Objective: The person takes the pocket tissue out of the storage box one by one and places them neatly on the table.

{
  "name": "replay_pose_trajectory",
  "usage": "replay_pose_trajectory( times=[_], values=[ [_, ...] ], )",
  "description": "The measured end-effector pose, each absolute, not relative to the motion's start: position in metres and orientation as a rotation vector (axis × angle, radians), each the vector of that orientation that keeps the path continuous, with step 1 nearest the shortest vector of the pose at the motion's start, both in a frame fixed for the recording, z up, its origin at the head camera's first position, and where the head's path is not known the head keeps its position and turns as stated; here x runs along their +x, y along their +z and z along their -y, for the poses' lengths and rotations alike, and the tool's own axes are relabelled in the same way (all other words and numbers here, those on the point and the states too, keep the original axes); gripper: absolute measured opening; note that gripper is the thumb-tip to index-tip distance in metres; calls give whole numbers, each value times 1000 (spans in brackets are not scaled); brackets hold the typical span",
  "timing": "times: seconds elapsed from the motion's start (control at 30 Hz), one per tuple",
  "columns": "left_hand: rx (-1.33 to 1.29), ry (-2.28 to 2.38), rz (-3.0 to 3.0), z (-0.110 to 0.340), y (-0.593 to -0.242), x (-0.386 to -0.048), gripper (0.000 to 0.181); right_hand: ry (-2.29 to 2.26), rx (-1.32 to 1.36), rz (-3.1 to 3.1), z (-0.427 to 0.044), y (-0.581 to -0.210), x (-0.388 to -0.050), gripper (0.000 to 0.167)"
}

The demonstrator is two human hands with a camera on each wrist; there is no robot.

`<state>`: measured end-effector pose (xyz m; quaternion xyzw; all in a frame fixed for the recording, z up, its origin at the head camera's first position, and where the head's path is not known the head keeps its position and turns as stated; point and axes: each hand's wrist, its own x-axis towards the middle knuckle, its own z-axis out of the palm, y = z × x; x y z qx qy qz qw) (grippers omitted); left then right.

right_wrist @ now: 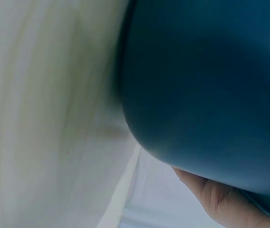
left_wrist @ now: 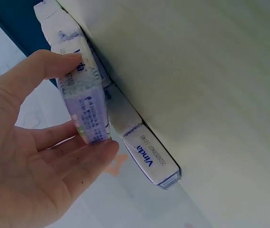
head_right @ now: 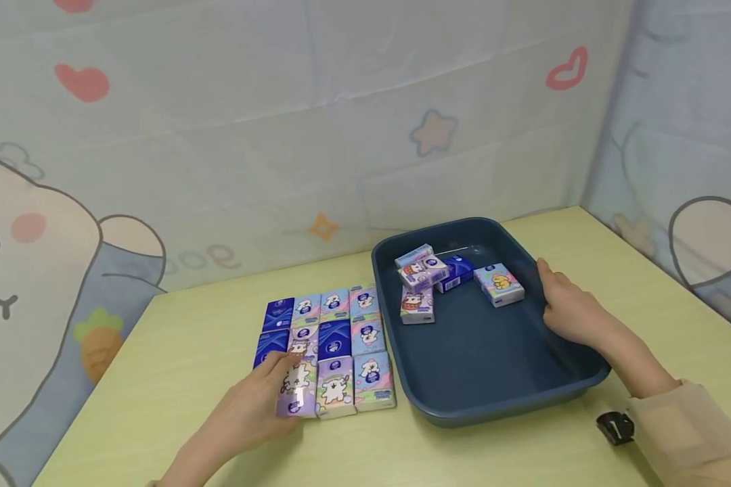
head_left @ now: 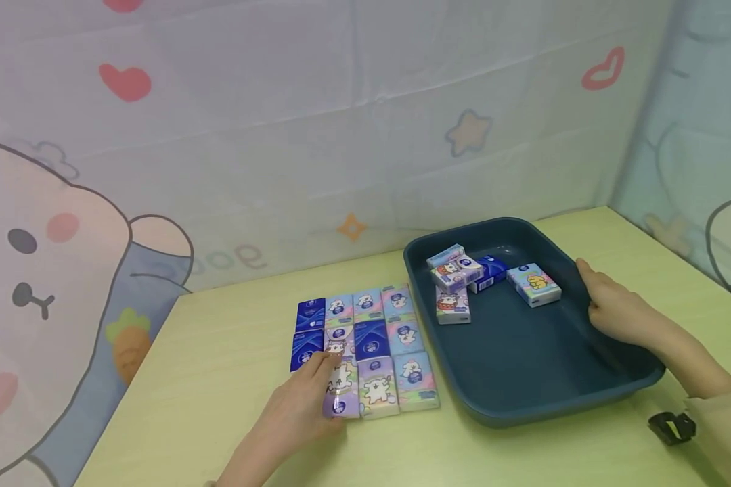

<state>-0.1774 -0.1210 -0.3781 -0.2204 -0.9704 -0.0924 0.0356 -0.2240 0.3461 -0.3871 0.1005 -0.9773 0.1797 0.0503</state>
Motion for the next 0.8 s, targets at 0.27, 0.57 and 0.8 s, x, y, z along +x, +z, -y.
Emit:
replay_pose_trajectory(
  times=[0.27, 0.57, 0.8],
  values=[
    [-697, -215, 2975, 120, -379, -177, 85, 550, 310, 2973, -346, -388, -224, 70],
    [-709, -200, 3001, 120, -378, -177, 83, 580, 309, 2986, -347, -387, -224, 70],
    [-711, -194, 3036, 120, -378, -180, 83, 577, 301, 2987, -346, -386, -224, 70]
  ],
)
